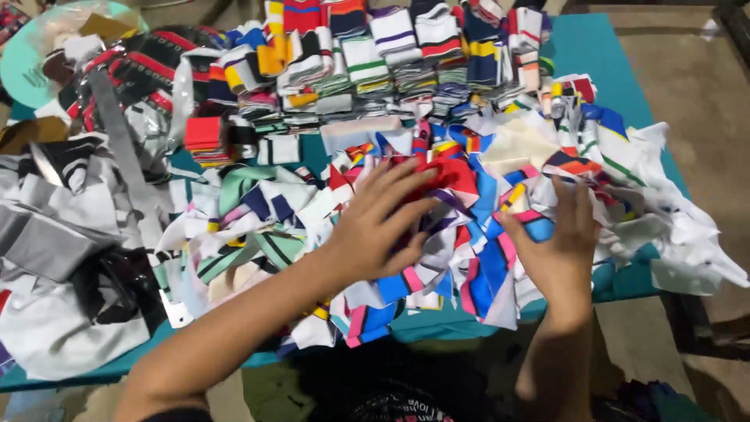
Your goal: Organizing and stacking colorful fabric strips on a table in a sewing factory.
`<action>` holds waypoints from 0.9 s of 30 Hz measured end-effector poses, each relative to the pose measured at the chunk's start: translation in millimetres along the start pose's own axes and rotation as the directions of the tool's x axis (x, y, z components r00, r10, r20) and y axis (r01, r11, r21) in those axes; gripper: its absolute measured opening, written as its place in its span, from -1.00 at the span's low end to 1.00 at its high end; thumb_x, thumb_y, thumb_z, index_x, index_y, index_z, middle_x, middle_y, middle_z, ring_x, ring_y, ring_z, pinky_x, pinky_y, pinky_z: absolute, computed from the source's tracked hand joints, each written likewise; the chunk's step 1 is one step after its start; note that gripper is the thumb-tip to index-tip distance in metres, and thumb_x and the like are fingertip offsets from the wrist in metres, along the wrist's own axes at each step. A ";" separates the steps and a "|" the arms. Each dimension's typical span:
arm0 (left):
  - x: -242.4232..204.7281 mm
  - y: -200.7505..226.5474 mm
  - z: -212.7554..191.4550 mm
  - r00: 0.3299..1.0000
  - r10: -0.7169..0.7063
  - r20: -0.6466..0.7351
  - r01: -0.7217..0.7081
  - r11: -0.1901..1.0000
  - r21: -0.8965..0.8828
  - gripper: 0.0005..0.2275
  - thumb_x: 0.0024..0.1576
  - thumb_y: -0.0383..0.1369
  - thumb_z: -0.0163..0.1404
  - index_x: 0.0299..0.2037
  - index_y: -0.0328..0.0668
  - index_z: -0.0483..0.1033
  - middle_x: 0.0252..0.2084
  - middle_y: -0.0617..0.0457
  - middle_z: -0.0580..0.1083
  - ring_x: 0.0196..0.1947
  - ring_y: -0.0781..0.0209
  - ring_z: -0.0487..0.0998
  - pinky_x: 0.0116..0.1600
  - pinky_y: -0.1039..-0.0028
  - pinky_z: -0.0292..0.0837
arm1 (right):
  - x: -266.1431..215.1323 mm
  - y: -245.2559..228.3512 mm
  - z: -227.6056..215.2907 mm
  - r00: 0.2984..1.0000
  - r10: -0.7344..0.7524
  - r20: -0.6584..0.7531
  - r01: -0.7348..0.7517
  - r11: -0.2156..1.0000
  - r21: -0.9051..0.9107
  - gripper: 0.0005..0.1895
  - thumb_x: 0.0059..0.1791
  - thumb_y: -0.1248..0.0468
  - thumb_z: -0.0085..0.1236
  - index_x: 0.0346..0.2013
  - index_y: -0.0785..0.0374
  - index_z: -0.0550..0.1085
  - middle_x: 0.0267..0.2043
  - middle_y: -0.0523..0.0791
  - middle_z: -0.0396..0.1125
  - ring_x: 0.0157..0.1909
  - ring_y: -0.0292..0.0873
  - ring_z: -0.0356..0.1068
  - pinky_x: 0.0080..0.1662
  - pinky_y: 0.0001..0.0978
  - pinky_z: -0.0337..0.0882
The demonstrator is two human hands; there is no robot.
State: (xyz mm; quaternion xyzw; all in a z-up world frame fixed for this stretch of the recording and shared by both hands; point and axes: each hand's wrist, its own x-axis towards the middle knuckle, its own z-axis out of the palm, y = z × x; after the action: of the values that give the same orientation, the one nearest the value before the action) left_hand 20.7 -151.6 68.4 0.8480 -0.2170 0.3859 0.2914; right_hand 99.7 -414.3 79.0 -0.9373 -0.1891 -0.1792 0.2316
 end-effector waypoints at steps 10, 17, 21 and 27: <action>92.7 36.4 158.5 0.919 0.298 0.258 -0.319 0.947 0.044 -0.55 -0.07 -0.38 0.29 0.06 -0.12 0.49 0.31 -0.13 0.35 0.36 -0.10 0.33 0.37 -0.01 0.26 | -43.3 52.3 76.8 0.989 -0.037 -0.142 0.044 0.998 0.052 -0.38 -0.21 0.29 0.43 0.14 0.21 0.49 0.05 0.04 0.37 0.14 0.24 0.37 0.15 0.03 0.34; 102.2 -8.9 268.2 0.778 0.188 0.600 -0.236 0.972 0.002 -0.28 -0.04 0.02 0.26 0.32 -0.05 0.34 0.19 -0.20 0.44 0.34 -0.25 0.35 0.31 -0.16 0.29 | -38.4 41.8 28.3 0.998 -0.030 -0.061 0.051 0.930 0.364 -0.48 -0.19 0.17 0.44 0.07 0.05 0.58 0.08 -0.09 0.49 0.17 0.09 0.44 0.15 -0.04 0.39; 89.8 -34.3 275.3 0.818 0.152 0.555 -0.159 0.987 -0.035 -0.61 0.06 -0.02 0.08 -0.03 -0.05 0.49 -0.05 -0.06 0.53 0.04 -0.15 0.58 0.05 0.03 0.49 | -37.0 77.4 -24.4 0.975 0.204 0.084 -0.212 0.766 0.607 -0.81 0.02 0.33 0.17 -0.13 0.09 0.66 -0.14 -0.13 0.58 0.04 -0.10 0.56 0.12 -0.23 0.47; 110.5 -14.5 243.2 0.858 0.077 0.509 -0.015 0.992 -0.126 -0.65 0.27 -0.02 -0.16 -0.26 -0.12 0.52 -0.50 -0.20 0.55 -0.38 -0.31 0.64 -0.24 -0.04 0.51 | 10.0 142.4 -17.6 0.946 0.164 -0.279 -0.136 0.984 0.117 -0.08 -0.07 0.21 0.47 0.45 0.41 0.17 0.46 0.40 -0.07 0.28 0.66 0.13 0.23 0.50 0.19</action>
State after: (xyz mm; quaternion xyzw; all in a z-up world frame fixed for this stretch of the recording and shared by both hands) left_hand 225.0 -317.6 20.5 0.8959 -0.3292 0.1400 0.2634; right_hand 166.2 -537.4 45.6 -0.9006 -0.0902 -0.2860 0.3147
